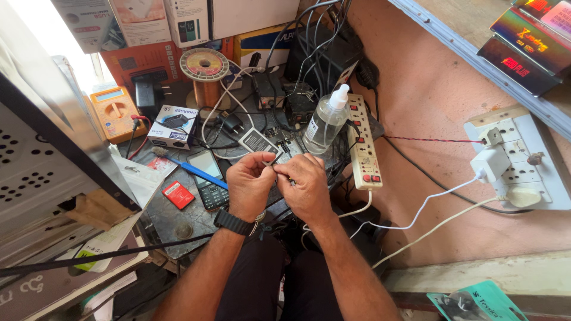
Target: The person works on a small electronic device, likely a phone battery, using a screwdriver to manipulate components. They connect the device to a power source and use a multimeter to test it.
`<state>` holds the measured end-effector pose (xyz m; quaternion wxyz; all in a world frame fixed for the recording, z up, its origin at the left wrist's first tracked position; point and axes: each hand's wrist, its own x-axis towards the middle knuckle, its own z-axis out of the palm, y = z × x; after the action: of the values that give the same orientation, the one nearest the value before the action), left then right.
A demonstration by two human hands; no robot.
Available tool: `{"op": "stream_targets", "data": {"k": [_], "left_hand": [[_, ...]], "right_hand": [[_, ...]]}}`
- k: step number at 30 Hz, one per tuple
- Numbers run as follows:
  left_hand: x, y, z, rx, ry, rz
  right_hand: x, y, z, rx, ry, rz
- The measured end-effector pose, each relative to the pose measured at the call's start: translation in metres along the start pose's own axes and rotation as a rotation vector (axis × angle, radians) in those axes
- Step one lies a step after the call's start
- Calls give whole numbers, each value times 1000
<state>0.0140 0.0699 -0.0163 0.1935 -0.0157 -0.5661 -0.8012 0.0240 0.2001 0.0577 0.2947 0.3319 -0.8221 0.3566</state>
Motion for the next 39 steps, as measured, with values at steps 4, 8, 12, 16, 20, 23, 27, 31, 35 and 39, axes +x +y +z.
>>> {"op": "stream_targets", "data": {"k": [4, 8, 12, 16, 20, 23, 27, 31, 35, 39], "left_hand": [[-1, 0, 0, -26, -1, 4], [-1, 0, -1, -4, 4, 4], [0, 0, 1, -12, 1, 5], [-1, 0, 1, -22, -7, 8], [-1, 1, 0, -48, -20, 17], [-1, 1, -1, -37, -20, 13], [0, 3, -1, -39, -21, 14], [0, 3, -2, -25, -18, 22], [0, 2, -3, -20, -10, 25], [0, 2, -3, -5, -6, 30]], "right_hand": [[0, -2, -1, 11, 0, -2], [0, -2, 0, 6, 6, -7], [0, 0, -1, 1, 8, -14], [-1, 0, -1, 4, 16, -10], [-2, -2, -1, 5, 24, -9], [-1, -4, 0, 0, 26, -11], [0, -5, -1, -9, 13, 4], [0, -6, 0, 6, 16, 7], [0, -6, 0, 6, 14, 0], [0, -6, 0, 4, 16, 2]]}}
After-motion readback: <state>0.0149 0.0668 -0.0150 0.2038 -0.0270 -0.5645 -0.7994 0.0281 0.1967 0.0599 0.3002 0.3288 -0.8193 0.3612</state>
